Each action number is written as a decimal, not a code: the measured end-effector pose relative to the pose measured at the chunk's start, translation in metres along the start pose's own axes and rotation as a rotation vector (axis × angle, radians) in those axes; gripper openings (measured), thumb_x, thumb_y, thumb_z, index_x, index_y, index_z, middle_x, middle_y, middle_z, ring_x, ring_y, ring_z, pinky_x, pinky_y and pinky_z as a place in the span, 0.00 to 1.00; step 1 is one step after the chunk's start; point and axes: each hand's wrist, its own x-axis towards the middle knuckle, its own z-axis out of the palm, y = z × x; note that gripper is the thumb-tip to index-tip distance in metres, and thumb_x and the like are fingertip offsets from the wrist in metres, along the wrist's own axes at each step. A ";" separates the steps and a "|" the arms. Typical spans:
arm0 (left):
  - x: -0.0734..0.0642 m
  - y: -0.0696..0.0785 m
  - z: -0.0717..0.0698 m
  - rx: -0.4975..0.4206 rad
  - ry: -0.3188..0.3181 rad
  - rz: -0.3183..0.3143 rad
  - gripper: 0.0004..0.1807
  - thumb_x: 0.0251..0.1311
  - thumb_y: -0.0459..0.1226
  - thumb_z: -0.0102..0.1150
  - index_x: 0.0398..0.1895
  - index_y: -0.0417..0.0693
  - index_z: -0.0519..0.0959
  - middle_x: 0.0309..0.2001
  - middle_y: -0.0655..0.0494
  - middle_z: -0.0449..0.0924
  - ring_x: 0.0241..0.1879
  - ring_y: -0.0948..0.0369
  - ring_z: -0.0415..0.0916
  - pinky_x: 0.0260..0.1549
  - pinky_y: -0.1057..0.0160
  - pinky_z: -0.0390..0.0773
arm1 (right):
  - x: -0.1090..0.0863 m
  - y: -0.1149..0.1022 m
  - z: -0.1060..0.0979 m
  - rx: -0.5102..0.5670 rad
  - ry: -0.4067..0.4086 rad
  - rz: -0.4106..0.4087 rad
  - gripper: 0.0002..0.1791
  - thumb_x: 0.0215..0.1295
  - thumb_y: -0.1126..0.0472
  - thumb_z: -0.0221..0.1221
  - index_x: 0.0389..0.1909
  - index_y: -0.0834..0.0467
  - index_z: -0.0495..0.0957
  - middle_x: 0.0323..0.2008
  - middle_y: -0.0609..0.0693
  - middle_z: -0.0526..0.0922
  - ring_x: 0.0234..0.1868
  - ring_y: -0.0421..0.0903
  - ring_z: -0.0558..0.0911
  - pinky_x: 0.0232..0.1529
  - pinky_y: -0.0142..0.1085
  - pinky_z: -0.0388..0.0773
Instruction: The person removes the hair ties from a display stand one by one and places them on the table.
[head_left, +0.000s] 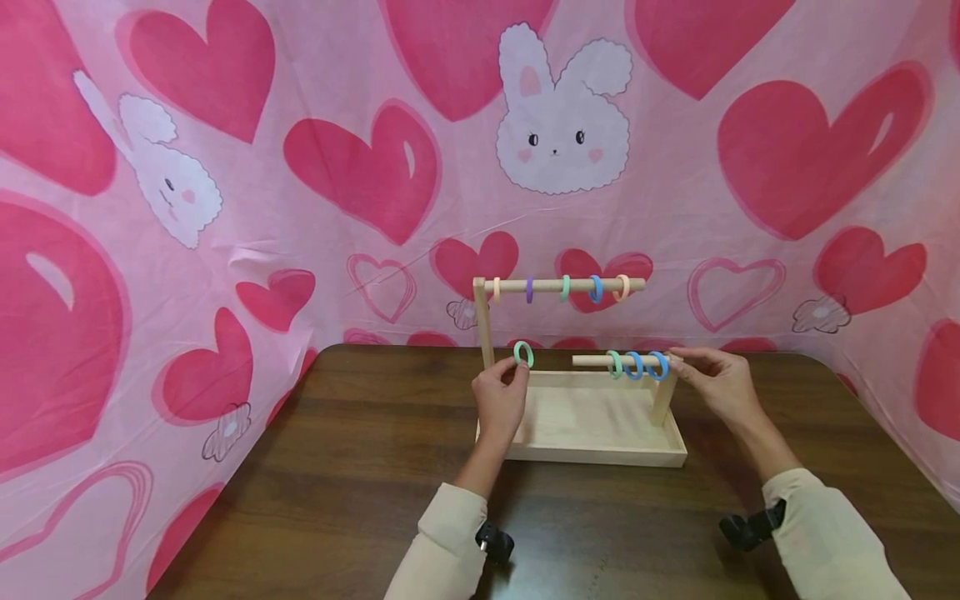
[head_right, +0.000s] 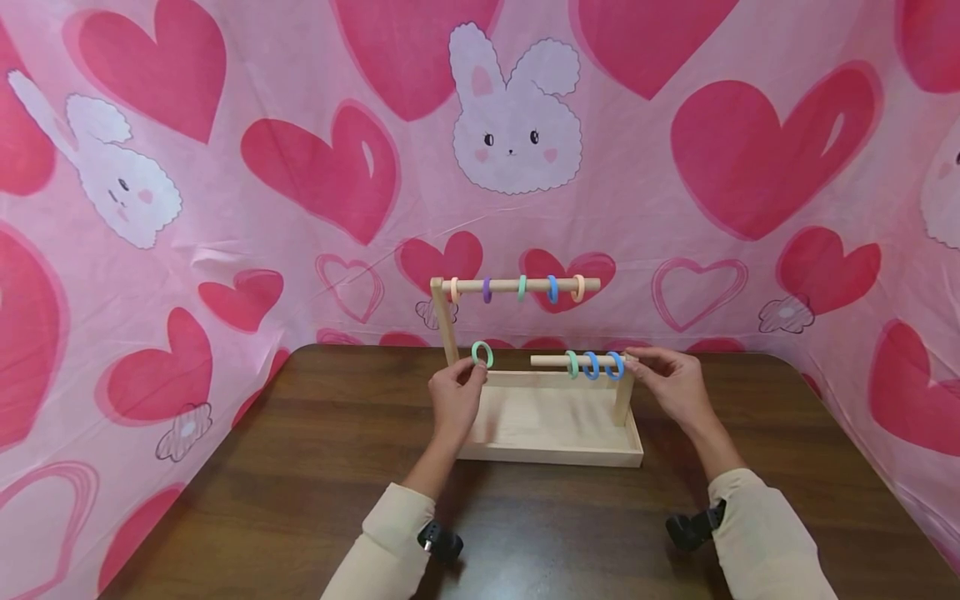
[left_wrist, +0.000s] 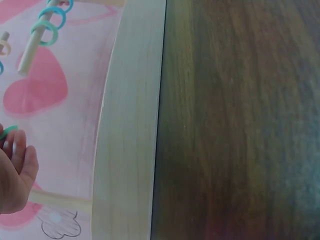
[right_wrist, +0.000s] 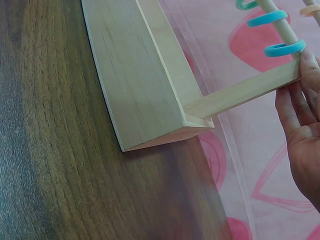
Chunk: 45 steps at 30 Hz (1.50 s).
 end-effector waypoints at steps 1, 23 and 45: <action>0.000 0.000 -0.001 -0.005 0.002 -0.012 0.07 0.58 0.32 0.64 0.33 0.39 0.90 0.23 0.44 0.86 0.21 0.72 0.71 0.25 0.73 0.73 | 0.000 0.000 0.000 0.003 0.000 0.002 0.13 0.63 0.77 0.62 0.47 0.66 0.86 0.35 0.26 0.89 0.36 0.23 0.84 0.37 0.18 0.78; 0.016 -0.013 -0.025 -0.332 0.077 -0.354 0.11 0.62 0.27 0.60 0.40 0.21 0.83 0.24 0.50 0.83 0.21 0.68 0.77 0.28 0.73 0.83 | 0.001 0.001 0.000 0.036 -0.011 -0.011 0.13 0.62 0.79 0.62 0.47 0.70 0.85 0.35 0.27 0.89 0.36 0.24 0.85 0.37 0.18 0.78; 0.029 -0.039 -0.058 -0.386 0.047 -0.488 0.10 0.64 0.26 0.55 0.40 0.22 0.79 0.18 0.60 0.79 0.18 0.70 0.77 0.26 0.72 0.82 | 0.001 0.002 -0.001 -0.026 0.004 0.008 0.13 0.63 0.77 0.63 0.48 0.71 0.84 0.36 0.25 0.88 0.37 0.22 0.84 0.38 0.17 0.78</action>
